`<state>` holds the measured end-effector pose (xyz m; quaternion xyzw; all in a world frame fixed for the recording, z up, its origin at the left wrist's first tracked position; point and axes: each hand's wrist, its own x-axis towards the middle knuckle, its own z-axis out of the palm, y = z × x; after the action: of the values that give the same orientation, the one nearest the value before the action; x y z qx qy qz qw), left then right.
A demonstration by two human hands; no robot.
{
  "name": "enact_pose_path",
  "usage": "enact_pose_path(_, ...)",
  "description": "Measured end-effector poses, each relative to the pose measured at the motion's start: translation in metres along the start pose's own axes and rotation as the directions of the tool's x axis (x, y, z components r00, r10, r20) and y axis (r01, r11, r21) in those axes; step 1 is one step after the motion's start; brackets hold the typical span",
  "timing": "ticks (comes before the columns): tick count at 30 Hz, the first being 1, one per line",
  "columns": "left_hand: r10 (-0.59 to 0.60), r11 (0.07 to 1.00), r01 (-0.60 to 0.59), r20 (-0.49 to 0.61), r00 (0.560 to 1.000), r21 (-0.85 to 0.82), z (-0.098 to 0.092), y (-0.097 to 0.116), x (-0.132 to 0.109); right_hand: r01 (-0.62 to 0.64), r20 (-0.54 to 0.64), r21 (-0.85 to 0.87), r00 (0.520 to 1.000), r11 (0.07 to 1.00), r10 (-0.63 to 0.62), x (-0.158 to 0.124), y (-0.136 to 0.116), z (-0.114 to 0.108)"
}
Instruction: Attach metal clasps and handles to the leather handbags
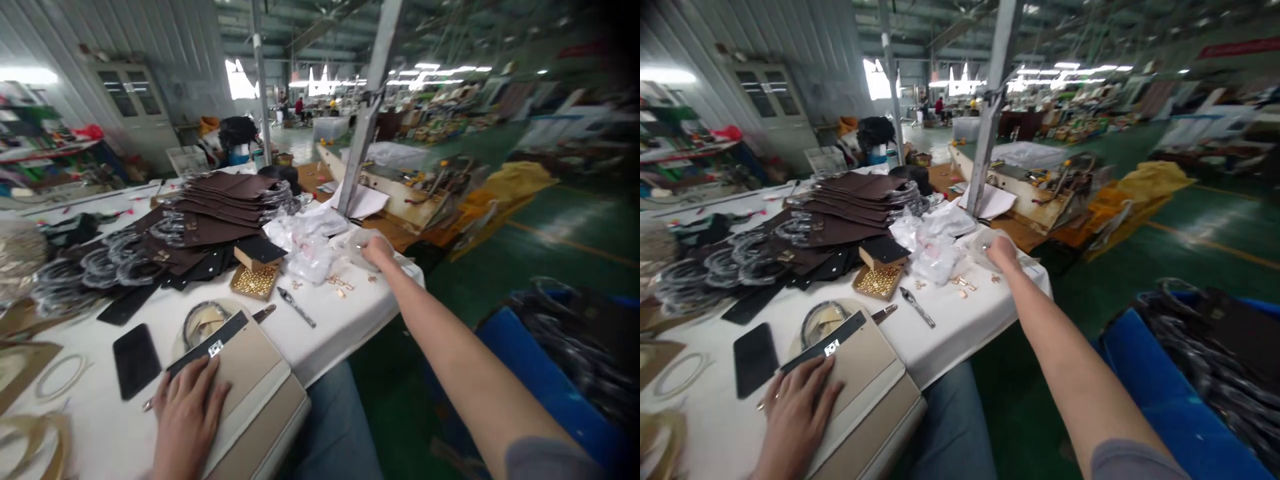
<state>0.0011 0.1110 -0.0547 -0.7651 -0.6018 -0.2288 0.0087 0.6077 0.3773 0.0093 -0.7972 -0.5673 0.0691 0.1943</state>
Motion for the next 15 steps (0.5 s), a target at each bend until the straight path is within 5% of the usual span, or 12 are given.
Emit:
enact_pose_path(5, 0.003, 1.0, -0.003, 0.013, 1.0, 0.016, -0.005, 0.003, -0.002, -0.072, -0.113, 0.023, 0.991, 0.997, 0.074, 0.006, 0.005, 0.006)
enact_pose_path(10, 0.023, 1.0, -0.023, -0.005, 1.0, 0.003, -0.003, 0.001, -0.002, 0.001, -0.255, 0.084, 0.967, 0.996, 0.021, 0.007, -0.002, -0.01)
enact_pose_path(15, 0.01, 1.0, -0.01, -0.021, 1.0, -0.019, -0.001, -0.002, -0.002, 0.225, -0.52, 0.11, 0.843, 0.968, -0.137, -0.05, -0.046, -0.013)
